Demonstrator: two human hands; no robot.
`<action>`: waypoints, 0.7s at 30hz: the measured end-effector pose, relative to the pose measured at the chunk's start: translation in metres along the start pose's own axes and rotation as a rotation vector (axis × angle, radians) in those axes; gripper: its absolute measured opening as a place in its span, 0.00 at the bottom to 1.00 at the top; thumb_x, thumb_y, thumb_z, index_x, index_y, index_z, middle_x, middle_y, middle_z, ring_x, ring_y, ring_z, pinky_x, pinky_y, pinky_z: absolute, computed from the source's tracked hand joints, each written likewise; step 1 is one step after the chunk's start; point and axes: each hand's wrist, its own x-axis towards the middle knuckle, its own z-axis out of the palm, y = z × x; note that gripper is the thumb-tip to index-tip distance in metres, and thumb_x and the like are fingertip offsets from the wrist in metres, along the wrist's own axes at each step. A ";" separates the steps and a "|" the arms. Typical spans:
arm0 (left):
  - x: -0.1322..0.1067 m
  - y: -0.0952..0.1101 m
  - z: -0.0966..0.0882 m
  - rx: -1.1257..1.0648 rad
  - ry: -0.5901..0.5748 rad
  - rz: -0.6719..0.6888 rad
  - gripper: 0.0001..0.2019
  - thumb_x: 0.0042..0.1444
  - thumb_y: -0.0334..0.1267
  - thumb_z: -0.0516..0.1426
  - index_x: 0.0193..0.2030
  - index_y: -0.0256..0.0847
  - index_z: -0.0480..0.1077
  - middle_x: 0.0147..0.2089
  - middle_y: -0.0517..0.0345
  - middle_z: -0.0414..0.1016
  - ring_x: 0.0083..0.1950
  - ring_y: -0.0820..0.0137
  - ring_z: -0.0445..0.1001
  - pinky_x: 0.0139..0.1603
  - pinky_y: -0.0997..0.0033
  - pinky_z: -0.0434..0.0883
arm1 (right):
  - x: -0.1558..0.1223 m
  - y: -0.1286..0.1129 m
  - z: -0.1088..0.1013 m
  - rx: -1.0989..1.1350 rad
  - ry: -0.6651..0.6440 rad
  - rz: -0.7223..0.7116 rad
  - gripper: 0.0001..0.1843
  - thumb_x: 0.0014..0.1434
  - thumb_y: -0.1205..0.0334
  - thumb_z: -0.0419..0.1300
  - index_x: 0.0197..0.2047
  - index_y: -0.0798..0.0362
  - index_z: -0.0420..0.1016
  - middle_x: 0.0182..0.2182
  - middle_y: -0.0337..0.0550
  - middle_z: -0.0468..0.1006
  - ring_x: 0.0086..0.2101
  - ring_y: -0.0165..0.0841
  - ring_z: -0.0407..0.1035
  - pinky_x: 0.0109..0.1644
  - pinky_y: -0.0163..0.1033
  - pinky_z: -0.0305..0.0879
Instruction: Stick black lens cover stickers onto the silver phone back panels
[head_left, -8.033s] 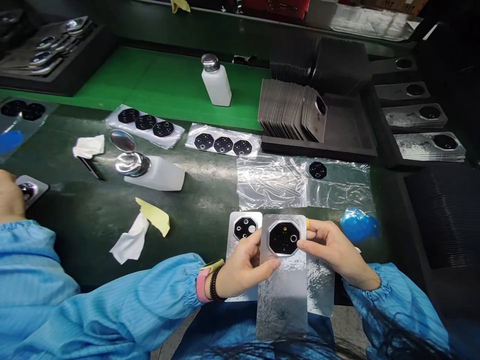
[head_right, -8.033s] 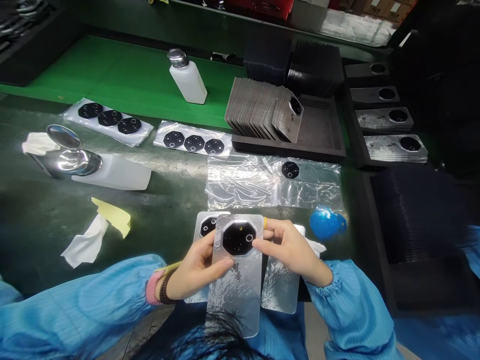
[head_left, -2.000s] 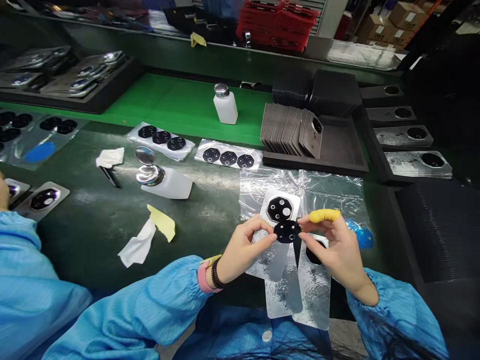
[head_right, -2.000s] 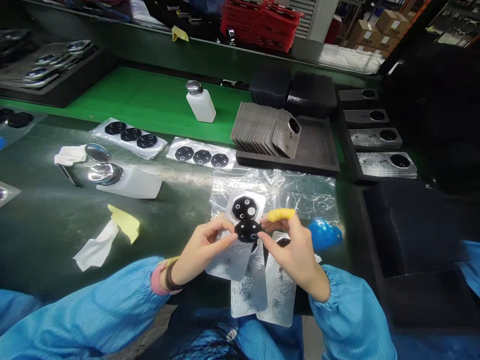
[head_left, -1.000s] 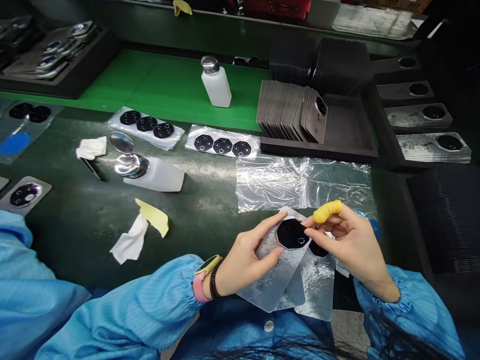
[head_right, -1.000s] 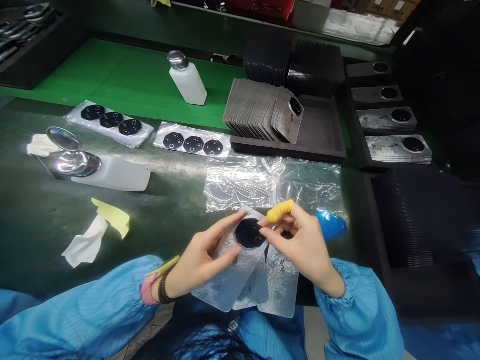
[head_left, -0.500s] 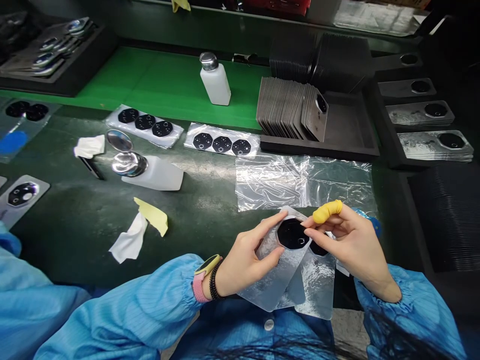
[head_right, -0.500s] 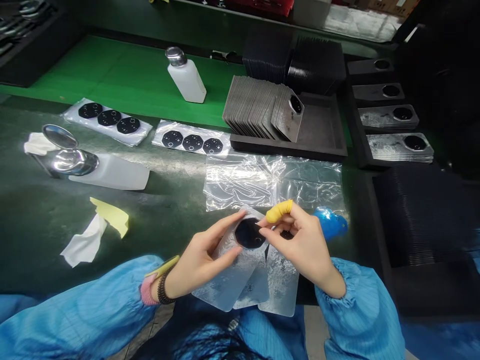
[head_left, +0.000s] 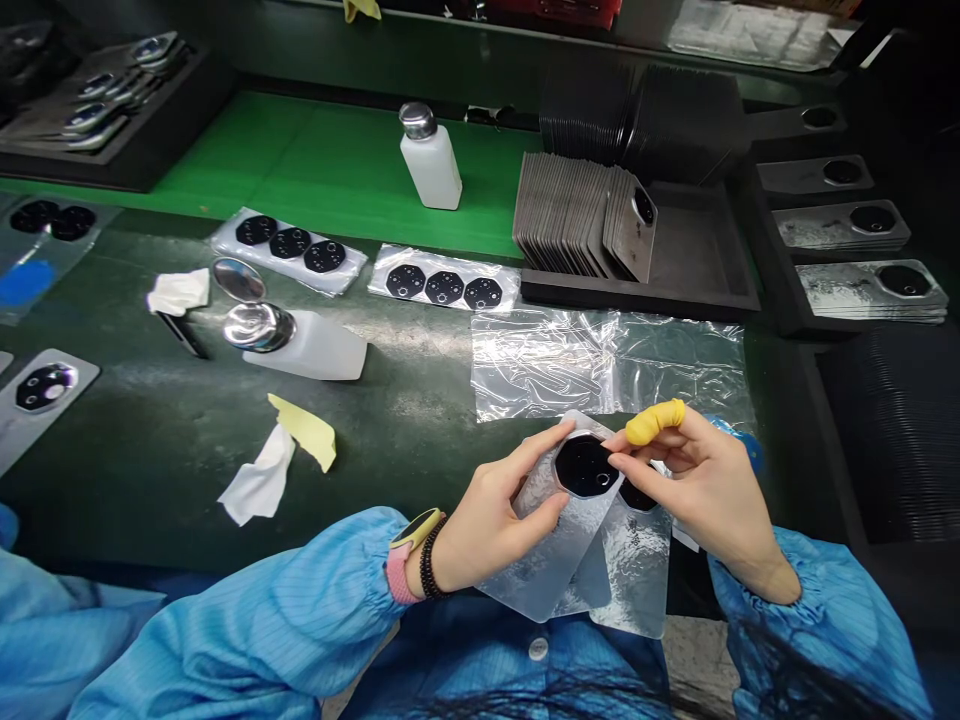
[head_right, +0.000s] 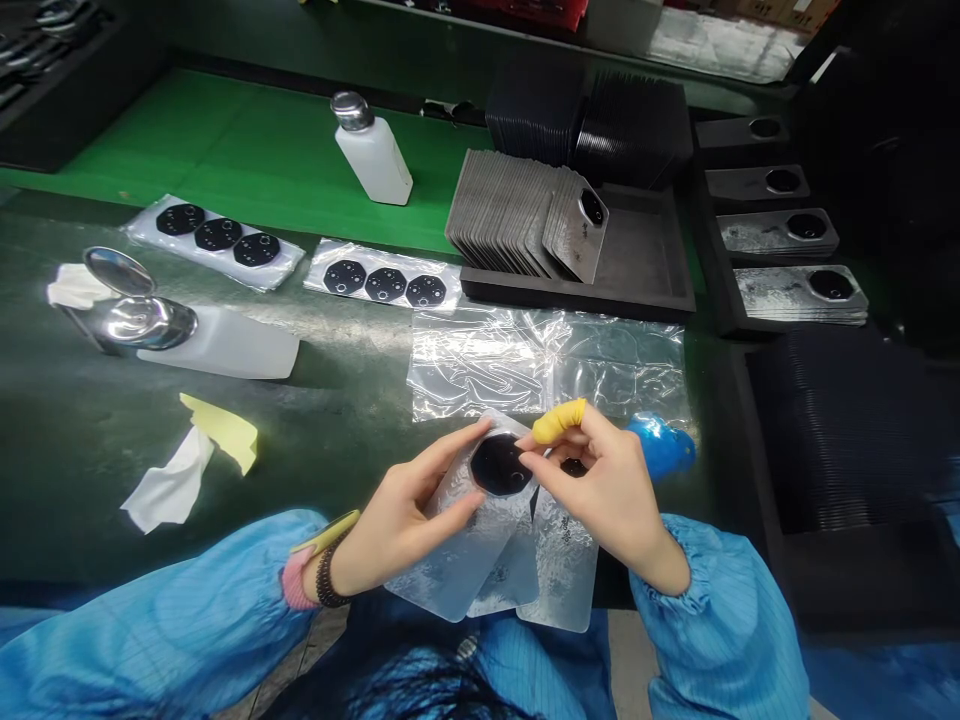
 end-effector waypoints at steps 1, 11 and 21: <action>0.000 0.000 0.000 0.000 0.000 0.000 0.28 0.56 0.30 0.57 0.64 0.44 0.61 0.63 0.55 0.68 0.60 0.61 0.70 0.61 0.68 0.68 | 0.000 0.000 0.000 -0.003 0.004 -0.001 0.10 0.52 0.55 0.66 0.31 0.50 0.71 0.29 0.42 0.82 0.27 0.33 0.76 0.29 0.38 0.75; -0.001 0.001 -0.001 0.003 0.001 -0.022 0.27 0.57 0.30 0.57 0.64 0.41 0.62 0.62 0.53 0.69 0.60 0.61 0.71 0.61 0.67 0.69 | -0.002 0.002 0.001 -0.057 0.033 -0.085 0.07 0.53 0.61 0.65 0.31 0.51 0.71 0.29 0.41 0.82 0.31 0.34 0.78 0.31 0.36 0.76; -0.002 0.001 0.000 -0.003 0.032 -0.038 0.22 0.58 0.32 0.57 0.61 0.41 0.65 0.58 0.53 0.73 0.55 0.63 0.75 0.54 0.71 0.72 | -0.008 0.007 0.006 -0.221 0.103 -0.306 0.06 0.56 0.67 0.63 0.33 0.50 0.69 0.31 0.37 0.81 0.25 0.27 0.74 0.28 0.31 0.75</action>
